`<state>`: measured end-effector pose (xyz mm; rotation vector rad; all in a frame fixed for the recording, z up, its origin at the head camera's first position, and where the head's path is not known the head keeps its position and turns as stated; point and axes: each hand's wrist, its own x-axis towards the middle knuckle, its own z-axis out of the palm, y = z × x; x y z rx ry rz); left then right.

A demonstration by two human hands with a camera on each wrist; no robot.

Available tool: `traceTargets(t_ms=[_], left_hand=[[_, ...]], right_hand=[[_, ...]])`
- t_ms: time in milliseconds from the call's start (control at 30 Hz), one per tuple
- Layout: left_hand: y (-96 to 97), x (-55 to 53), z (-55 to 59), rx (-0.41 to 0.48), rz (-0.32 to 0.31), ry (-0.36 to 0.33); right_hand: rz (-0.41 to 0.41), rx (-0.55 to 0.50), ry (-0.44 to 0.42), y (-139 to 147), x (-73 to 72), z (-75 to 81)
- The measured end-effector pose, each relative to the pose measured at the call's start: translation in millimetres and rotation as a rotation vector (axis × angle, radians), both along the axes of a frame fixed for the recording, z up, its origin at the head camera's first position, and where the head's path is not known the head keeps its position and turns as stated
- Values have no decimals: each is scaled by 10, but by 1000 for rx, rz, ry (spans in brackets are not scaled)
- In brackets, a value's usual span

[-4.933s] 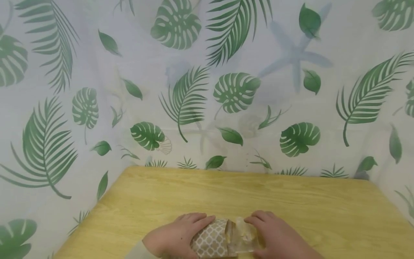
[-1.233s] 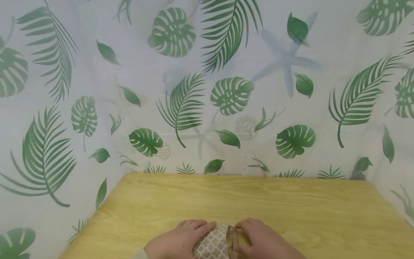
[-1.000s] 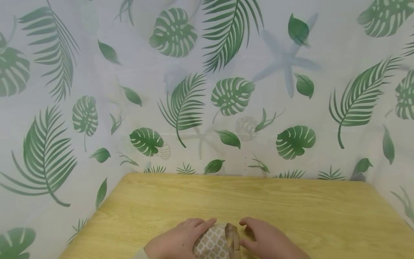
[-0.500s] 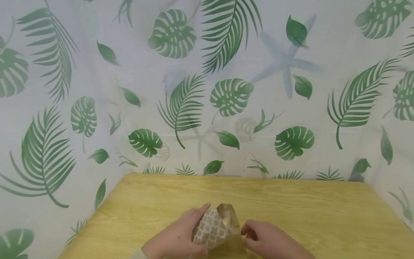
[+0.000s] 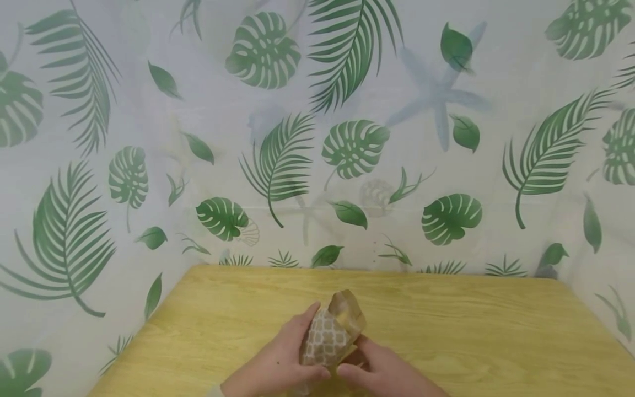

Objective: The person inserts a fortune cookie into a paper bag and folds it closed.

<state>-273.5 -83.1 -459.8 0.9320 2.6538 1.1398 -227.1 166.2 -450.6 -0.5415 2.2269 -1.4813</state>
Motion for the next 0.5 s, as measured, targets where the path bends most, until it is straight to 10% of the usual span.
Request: traceTargets(t_ms=[267,500], left_hand=[[82,141,33,-171,55,88],[120,179,83,-112,60,38]], right_hand=[[-38,-49,93,-81,-12,-68],[-173,-92,97,4,-10,-26]])
